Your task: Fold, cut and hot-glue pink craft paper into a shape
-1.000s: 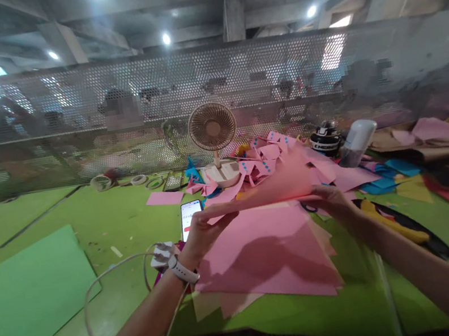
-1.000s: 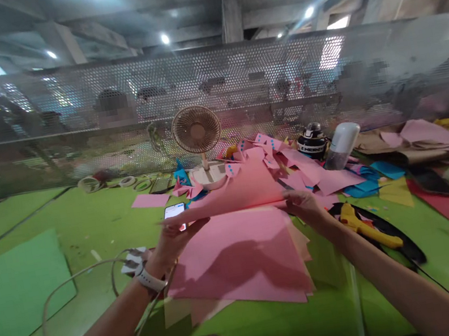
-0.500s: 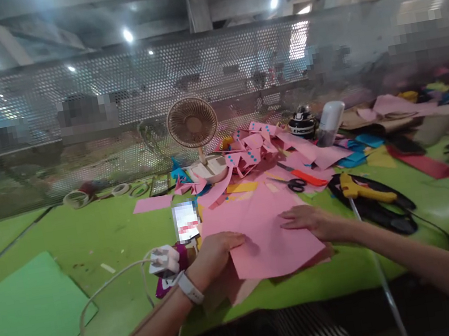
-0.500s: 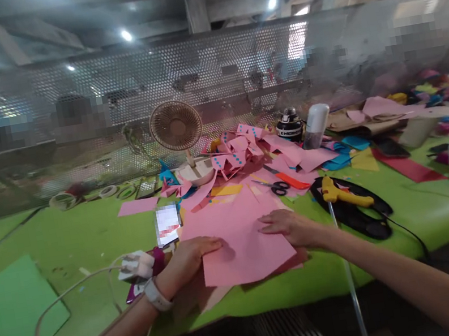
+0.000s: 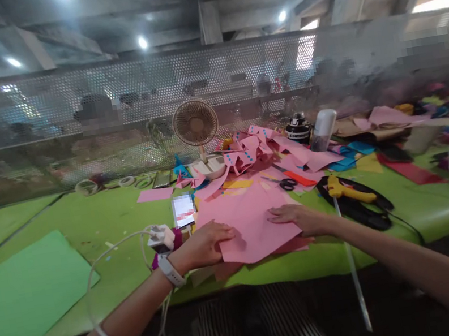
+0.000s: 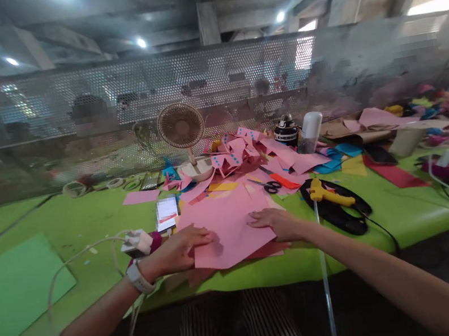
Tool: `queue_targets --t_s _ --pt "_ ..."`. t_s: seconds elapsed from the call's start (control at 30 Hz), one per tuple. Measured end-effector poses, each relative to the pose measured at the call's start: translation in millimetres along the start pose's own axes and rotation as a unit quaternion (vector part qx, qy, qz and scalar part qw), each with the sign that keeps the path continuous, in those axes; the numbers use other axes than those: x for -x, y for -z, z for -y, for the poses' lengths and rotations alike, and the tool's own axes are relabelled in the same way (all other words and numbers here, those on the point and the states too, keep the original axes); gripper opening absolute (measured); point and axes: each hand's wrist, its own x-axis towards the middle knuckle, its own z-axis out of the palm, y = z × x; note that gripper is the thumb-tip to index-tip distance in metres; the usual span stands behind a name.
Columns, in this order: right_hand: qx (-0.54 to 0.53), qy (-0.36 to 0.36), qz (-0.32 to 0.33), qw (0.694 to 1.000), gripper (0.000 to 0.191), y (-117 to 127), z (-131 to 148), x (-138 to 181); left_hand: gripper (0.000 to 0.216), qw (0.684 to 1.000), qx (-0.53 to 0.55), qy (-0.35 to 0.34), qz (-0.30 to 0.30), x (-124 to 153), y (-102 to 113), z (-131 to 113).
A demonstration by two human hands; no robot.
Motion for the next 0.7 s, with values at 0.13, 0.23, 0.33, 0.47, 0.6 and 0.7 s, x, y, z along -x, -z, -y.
queue_targets --t_s 0.13,0.23,0.33,0.47,0.6,0.7 --pt "-0.082 -0.034 -0.035 0.995 0.032 8 1 -3 0.025 0.986 0.050 0.151 -0.056 0 -9 -1" --pt "-0.085 -0.133 -0.077 0.984 0.051 11 5 -8 0.044 0.962 0.023 0.247 -0.112 -4 -19 5" --pt "-0.053 -0.178 -0.128 0.974 0.061 9 7 -16 0.053 0.941 -0.014 0.305 -0.149 -11 -23 10" --pt "-0.025 -0.194 -0.182 0.964 0.059 3 5 -28 0.048 0.934 -0.061 0.312 -0.166 -21 -25 10" --pt "-0.001 -0.214 -0.195 0.957 0.057 -3 2 -36 0.039 0.931 -0.101 0.309 -0.164 -23 -29 5" --pt "0.013 -0.226 -0.190 0.955 0.054 -6 -1 -37 0.040 0.928 -0.123 0.314 -0.155 -23 -32 2"
